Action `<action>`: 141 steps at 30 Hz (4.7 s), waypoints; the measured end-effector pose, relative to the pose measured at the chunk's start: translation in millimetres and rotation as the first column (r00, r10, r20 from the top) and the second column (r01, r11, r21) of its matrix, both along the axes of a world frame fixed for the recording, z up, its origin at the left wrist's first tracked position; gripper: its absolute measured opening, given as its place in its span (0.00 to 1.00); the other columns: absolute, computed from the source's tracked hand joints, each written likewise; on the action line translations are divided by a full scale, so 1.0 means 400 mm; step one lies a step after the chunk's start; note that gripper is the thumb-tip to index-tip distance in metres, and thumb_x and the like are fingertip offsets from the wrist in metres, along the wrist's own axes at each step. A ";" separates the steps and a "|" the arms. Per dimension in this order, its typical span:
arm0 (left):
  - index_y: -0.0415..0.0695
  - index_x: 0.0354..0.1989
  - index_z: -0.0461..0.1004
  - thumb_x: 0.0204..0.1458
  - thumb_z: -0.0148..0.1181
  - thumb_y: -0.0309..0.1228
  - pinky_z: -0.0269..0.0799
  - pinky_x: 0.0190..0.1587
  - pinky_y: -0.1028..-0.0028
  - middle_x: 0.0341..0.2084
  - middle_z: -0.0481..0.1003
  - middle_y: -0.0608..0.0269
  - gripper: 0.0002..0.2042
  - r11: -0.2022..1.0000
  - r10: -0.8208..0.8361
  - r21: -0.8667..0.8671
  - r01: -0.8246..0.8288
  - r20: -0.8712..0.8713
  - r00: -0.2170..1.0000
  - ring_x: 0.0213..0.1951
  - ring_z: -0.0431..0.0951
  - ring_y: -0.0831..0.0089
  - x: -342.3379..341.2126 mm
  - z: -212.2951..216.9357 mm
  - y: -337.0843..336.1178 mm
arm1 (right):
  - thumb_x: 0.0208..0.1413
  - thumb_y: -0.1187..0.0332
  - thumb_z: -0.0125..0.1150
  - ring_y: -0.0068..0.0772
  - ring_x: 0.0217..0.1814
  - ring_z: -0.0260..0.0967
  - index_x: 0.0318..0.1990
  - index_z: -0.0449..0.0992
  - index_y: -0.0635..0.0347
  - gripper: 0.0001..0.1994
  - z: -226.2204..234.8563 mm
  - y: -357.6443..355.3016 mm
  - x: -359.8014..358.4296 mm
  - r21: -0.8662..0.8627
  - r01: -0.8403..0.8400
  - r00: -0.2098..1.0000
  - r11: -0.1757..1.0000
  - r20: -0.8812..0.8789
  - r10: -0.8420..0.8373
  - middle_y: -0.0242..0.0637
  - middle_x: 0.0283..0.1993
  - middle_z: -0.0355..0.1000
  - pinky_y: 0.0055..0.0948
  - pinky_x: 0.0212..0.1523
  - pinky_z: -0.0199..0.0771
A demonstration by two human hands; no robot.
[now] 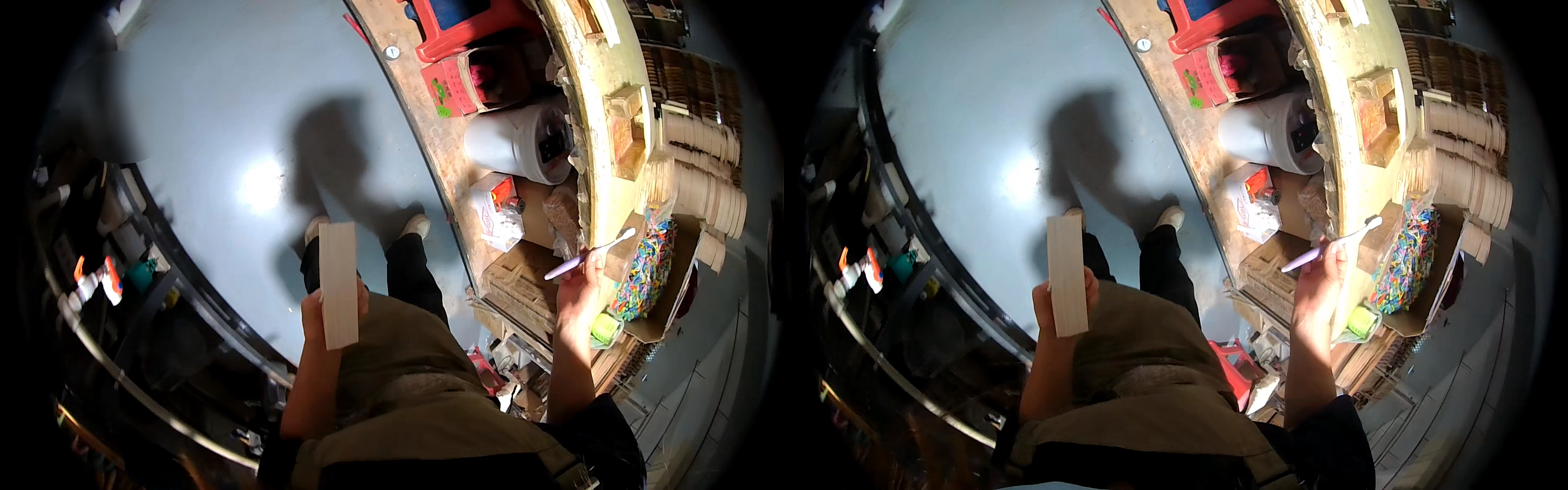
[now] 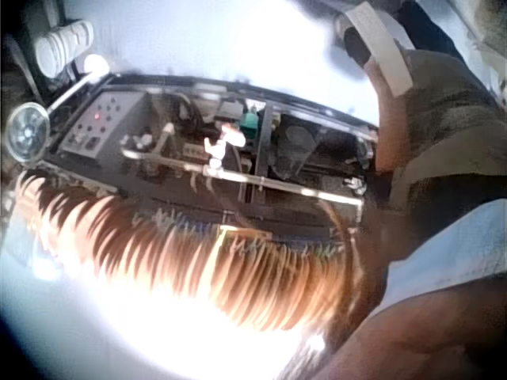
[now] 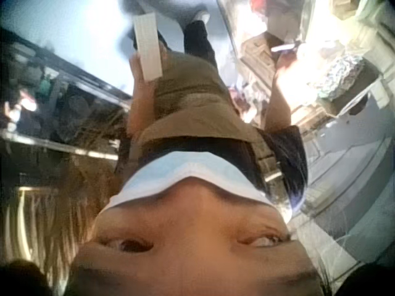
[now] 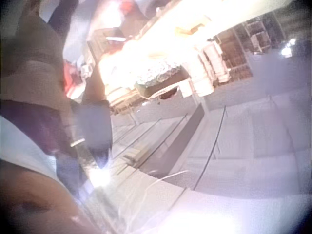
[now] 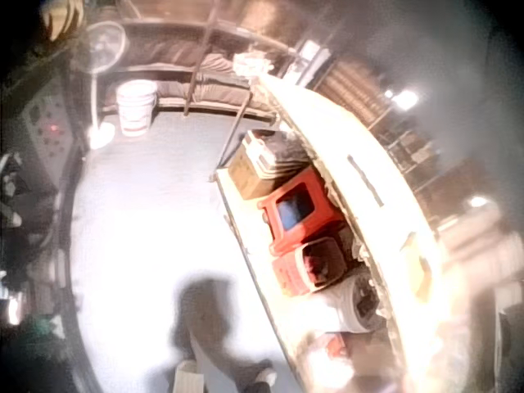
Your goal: The person arranges thin wooden sticks into a rectangular frame on a workbench. They then pick up a larger rectangular wooden block and apply a white substance to its surface using a brush. The person continues to handle and stack the wooden components on the table.
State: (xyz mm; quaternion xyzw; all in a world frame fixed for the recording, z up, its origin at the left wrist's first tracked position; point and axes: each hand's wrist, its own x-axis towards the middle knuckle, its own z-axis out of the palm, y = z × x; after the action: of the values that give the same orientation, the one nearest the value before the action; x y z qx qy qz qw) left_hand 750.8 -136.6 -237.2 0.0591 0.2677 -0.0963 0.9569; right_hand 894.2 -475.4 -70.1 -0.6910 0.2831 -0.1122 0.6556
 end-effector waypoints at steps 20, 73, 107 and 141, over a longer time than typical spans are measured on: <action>0.40 0.45 0.67 0.49 0.51 0.49 0.65 0.29 0.75 0.29 0.66 0.61 0.24 0.955 -0.180 -0.247 0.164 -0.045 0.983 0.30 0.66 0.71 -0.048 -0.184 -0.131 | 0.60 0.66 0.57 0.18 0.35 0.62 0.42 0.71 0.48 0.05 -0.148 -0.091 -0.050 0.009 0.054 0.998 0.999 -0.015 -0.054 0.32 0.46 0.73 0.22 0.37 0.61; 0.36 0.43 0.67 0.48 0.54 0.51 0.70 0.28 0.72 0.32 0.68 0.54 0.27 0.766 -0.642 0.030 0.642 0.073 0.763 0.32 0.71 0.68 0.217 0.000 -0.419 | 0.61 0.65 0.56 0.22 0.20 0.62 0.37 0.72 0.52 0.04 -0.122 -1.173 -0.404 0.104 0.847 0.495 0.521 0.203 -0.845 0.27 0.24 0.66 0.21 0.18 0.61; 0.35 0.38 0.70 0.41 0.53 0.49 0.61 0.24 0.71 0.27 0.67 0.56 0.26 0.944 -0.316 0.113 0.309 0.050 0.947 0.26 0.64 0.64 0.696 -0.887 -0.387 | 0.56 0.77 0.56 0.29 0.48 0.68 0.51 0.70 0.66 0.14 -0.965 -0.597 0.414 -0.517 0.386 0.892 0.764 0.421 -0.166 0.39 0.46 0.71 0.26 0.50 0.67; 0.36 0.39 0.71 0.43 0.51 0.50 0.70 0.26 0.66 0.27 0.71 0.54 0.26 0.895 -0.370 0.297 0.332 0.083 0.925 0.28 0.71 0.61 0.696 -0.940 -0.387 | 0.53 0.75 0.59 0.48 0.49 0.69 0.47 0.72 0.67 0.14 -1.035 -0.703 0.460 -0.839 0.394 0.911 0.375 0.411 -0.036 0.48 0.47 0.72 0.35 0.52 0.66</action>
State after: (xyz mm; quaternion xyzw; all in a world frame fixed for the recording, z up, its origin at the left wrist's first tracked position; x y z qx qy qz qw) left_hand 1029.2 -291.6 -613.3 0.2464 0.1971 -0.2249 0.9219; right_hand 1078.1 -756.7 -484.1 -0.8618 0.1526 -0.4453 0.1890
